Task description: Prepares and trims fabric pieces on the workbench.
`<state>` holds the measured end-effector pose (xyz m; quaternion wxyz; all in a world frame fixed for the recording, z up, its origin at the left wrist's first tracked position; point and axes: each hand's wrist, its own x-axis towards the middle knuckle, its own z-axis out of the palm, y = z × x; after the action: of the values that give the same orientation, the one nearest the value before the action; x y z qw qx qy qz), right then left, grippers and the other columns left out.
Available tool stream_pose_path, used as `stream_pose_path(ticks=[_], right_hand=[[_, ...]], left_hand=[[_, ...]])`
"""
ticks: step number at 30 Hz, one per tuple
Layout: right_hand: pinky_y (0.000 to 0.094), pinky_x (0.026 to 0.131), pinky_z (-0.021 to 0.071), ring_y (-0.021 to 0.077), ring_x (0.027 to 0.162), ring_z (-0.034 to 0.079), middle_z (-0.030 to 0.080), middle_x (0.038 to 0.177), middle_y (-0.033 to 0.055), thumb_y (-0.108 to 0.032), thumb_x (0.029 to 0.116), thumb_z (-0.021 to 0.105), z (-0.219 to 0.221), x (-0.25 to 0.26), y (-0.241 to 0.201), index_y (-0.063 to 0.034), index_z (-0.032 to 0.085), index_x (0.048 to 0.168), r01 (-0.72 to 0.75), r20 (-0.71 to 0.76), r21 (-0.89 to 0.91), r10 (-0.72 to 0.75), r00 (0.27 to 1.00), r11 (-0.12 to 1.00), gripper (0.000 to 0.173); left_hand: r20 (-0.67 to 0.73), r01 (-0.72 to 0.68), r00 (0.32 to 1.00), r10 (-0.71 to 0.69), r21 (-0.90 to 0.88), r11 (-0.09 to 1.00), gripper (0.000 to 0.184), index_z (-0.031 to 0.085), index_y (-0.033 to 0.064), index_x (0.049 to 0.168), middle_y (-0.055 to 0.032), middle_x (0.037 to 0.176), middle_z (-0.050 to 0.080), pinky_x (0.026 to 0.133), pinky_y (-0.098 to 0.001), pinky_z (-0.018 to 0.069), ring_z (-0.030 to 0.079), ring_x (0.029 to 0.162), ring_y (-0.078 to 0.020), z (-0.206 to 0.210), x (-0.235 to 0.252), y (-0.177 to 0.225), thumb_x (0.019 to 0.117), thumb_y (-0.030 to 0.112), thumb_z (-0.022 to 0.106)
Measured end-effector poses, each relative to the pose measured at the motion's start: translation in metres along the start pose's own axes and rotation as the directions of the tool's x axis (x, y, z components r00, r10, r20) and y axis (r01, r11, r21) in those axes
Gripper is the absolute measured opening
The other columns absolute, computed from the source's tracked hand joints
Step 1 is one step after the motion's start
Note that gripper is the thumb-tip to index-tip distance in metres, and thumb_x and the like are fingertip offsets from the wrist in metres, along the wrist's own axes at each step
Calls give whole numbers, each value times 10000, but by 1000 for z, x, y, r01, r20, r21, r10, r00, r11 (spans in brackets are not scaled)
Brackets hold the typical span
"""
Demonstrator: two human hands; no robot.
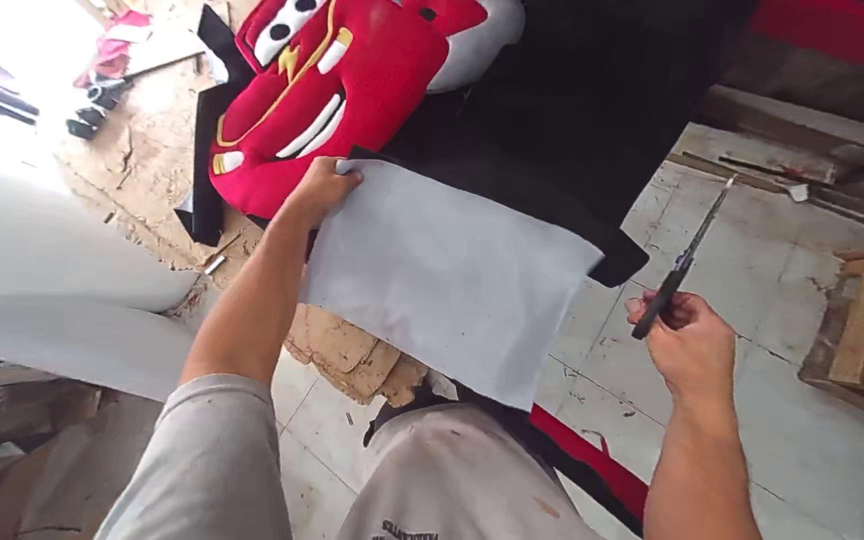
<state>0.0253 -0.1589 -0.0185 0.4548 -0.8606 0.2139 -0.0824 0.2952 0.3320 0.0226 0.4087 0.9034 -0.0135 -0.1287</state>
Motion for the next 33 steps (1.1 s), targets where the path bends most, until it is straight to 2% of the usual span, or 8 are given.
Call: stream_pose_path(ticks=[4,6,8,11,14,19,26,33], right_hand=[[233,705,616,34,751,700,712,906,-24,-280,938,694,12,-45,-22,-18,633,1153,-21,117,160,2,993,987,344],[233,643,599,57,711,690,704,842,-73,-326,974,631,19,-81,-36,-77,630,1114,-130,295,372,15,955,919,286],[219,564,565,66,658,671,700,796,-57,-585,944,638,26,-126,-44,-132,663,1063,-351,518,511,44,854,785,469],[210,518,543,74,633,666,689,779,-23,-654,918,628,34,-194,-45,-144,694,1035,-597,755,475,50,654,646,528],[223,540,551,73,622,658,678,744,-37,-650,885,679,35,-242,-47,-152,692,996,-696,816,329,178,549,639,510],[216,480,504,76,573,635,664,704,-25,-664,852,687,60,-281,-40,-139,678,941,-702,743,242,337,578,670,533],[197,462,509,69,560,642,665,701,-19,-633,905,662,114,-267,-45,-112,671,942,-605,646,497,201,736,622,522],[197,458,512,73,557,648,661,686,-5,-531,975,598,123,-268,-65,-99,662,926,-638,624,517,260,737,571,439]], left_hand=[[-201,190,966,-162,127,974,418,639,-38,1247,-273,1164,675,967,-644,501,666,1082,-405,-37,-2,-37,949,245,713],[-339,109,940,-31,213,971,634,475,-48,1428,-337,1324,585,1047,-697,431,571,1247,-496,-46,-20,-36,945,299,693],[-393,-125,882,260,338,933,657,393,-59,1488,-301,1405,540,1103,-578,436,534,1314,-428,-38,-59,-31,1000,332,597],[-235,-463,777,583,414,784,427,611,-34,1288,-249,1271,655,1050,-572,473,616,1218,-387,26,-141,-33,1019,297,595],[-42,-675,688,725,330,660,271,747,109,1119,-106,1149,748,1069,-565,452,674,1162,-287,110,-205,-41,986,318,637],[125,-766,623,772,300,569,312,728,148,1164,-73,1238,721,1117,-540,417,634,1242,-281,167,-229,-52,983,370,605],[172,-737,655,735,357,574,489,661,122,1298,-96,1355,662,1141,-568,383,564,1338,-313,187,-225,-34,913,422,667],[-5,-758,553,833,413,505,239,724,119,1127,-104,1177,716,956,-499,506,662,1132,-303,213,-216,-24,918,153,612]])
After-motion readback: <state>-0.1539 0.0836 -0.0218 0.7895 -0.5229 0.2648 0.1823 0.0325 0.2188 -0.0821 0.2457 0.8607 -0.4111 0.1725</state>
